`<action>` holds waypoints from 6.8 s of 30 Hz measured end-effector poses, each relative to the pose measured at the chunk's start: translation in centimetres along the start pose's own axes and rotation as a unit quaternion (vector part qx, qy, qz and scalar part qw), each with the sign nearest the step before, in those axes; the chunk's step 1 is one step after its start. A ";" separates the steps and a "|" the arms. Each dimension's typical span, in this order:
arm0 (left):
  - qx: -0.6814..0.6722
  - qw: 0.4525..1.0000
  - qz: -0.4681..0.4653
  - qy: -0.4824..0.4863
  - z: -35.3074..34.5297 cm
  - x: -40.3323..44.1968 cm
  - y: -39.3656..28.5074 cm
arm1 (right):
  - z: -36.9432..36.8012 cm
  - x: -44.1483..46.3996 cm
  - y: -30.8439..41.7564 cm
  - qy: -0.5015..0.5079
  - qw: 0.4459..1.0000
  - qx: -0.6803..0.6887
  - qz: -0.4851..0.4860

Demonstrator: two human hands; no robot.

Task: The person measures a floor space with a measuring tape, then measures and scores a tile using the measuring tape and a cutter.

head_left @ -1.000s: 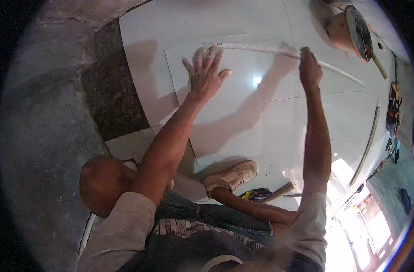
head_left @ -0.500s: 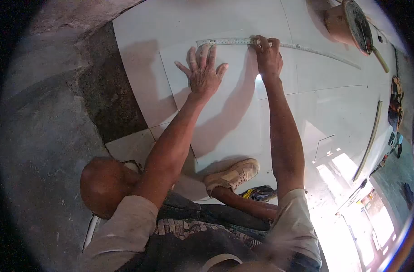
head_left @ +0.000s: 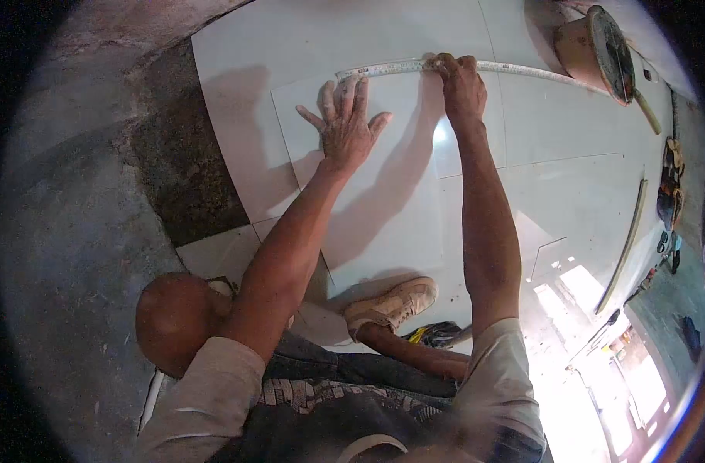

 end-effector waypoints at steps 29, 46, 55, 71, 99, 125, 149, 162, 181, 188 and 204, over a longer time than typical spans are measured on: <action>0.037 0.999 -0.031 0.017 0.6 0.6 -0.1 | -1.8 -12.1 -0.2 -0.048 0.963 0.154 -0.214; 0.034 0.998 -0.018 0.051 1.7 0.4 -0.8 | -3.2 -18.3 2.2 0.020 0.953 0.169 -0.252; 0.023 0.999 -0.014 0.035 1.4 0.0 -0.1 | -5.0 -13.7 -1.8 -0.016 0.892 0.409 -0.194; -0.004 0.998 0.024 0.061 1.8 0.5 -0.9 | -7.8 -1.2 -2.1 -0.033 0.795 0.536 -0.282; 0.002 0.998 0.040 0.039 1.4 0.2 -1.1 | -7.1 -1.4 -1.0 -0.028 0.770 0.568 -0.290; 0.002 0.999 0.037 0.023 0.6 0.0 -1.0 | -11.3 0.6 -4.1 -0.029 0.917 0.372 -0.143; 0.007 0.998 0.054 -0.019 1.7 -0.5 -2.0 | -4.8 -5.4 -1.3 -0.036 0.805 0.546 -0.230; -0.002 0.999 0.043 -0.015 1.8 -0.7 -1.6 | 5.0 -7.2 11.9 0.085 0.836 0.535 -0.086; -0.711 0.699 0.072 0.032 -1.0 -1.4 -0.7 | -3.0 -5.4 15.2 0.176 0.942 0.243 -0.154; -0.601 0.793 0.090 -0.040 1.2 -1.5 -0.5 | -2.5 -6.2 15.8 0.154 0.937 0.242 -0.201; -0.051 0.997 0.060 -0.015 2.0 -1.0 -1.3 | 0.3 -5.3 14.7 0.117 0.773 0.610 -0.127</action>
Point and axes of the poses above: each hand's wrist, its own x-axis towards the middle knuckle, its own z-axis out of the back of the hand, y = z × x, the point moved 6 cm from there along x, towards the middle knuckle, and after that the axes turned 7 degrees about y, right-handed, at the moved point
